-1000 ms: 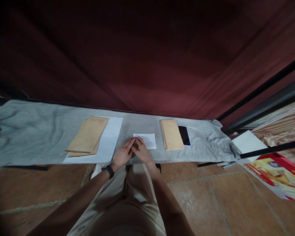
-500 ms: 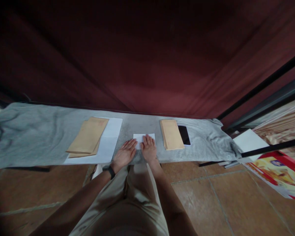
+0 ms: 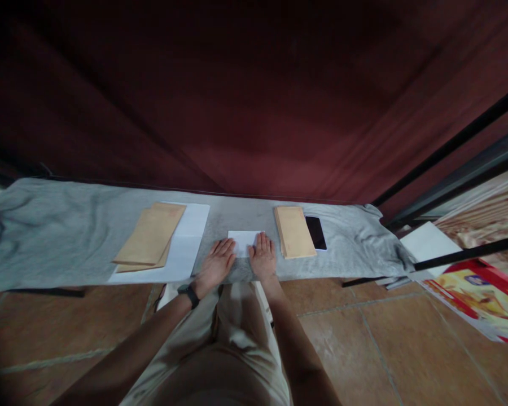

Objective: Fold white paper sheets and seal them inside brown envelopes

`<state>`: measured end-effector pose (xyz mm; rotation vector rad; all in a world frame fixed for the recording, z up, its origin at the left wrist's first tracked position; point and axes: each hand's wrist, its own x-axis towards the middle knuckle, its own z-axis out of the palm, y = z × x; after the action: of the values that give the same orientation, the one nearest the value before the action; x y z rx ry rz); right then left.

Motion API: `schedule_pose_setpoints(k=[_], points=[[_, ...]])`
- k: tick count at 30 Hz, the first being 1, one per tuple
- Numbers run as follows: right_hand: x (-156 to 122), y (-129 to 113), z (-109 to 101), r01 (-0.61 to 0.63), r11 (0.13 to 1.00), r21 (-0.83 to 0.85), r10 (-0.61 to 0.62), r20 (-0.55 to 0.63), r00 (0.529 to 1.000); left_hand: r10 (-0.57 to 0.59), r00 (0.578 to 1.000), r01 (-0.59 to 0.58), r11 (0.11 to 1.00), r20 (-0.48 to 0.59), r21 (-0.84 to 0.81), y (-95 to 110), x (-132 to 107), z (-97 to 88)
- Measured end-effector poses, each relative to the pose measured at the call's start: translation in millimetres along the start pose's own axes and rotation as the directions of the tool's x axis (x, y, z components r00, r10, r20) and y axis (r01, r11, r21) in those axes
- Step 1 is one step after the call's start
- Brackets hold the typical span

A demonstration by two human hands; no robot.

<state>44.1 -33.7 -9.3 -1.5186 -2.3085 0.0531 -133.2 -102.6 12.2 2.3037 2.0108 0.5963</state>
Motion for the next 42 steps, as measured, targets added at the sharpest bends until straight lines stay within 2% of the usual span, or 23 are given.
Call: schedule_pose_setpoints(k=[5, 9, 18, 29, 42], points=[[-0.1, 0.5, 1.4, -0.001, 1.000, 0.003, 0.001, -0.014, 1.000, -0.100, 0.995, 0.100, 0.995, -0.026, 0.003, 15.0, 16.8, 12.5], [0.2, -0.5, -0.2, -0.007, 1.000, 0.009, 0.007, 0.019, 1.000, -0.165, 0.986, 0.165, 0.986, -0.008, 0.032, 18.5, 22.5, 18.5], [1.1, -4.2, -4.6, -0.040, 0.999, 0.017, 0.039, 0.042, 0.998, -0.174, 0.982, 0.178, 0.983, -0.070, 0.042, 15.6, 19.9, 29.8], [0.4, -4.7, -3.5, -0.040, 0.997, -0.060, 0.043, 0.040, 0.998, -0.250, 0.967, 0.241, 0.958, 0.046, 0.156, 20.8, 15.2, 16.6], [-2.4, -0.4, 2.9, -0.021, 1.000, 0.000, 0.021, -0.043, 0.999, -0.269, 0.961, 0.260, 0.957, 0.059, 0.128, 14.9, 2.7, 13.4]])
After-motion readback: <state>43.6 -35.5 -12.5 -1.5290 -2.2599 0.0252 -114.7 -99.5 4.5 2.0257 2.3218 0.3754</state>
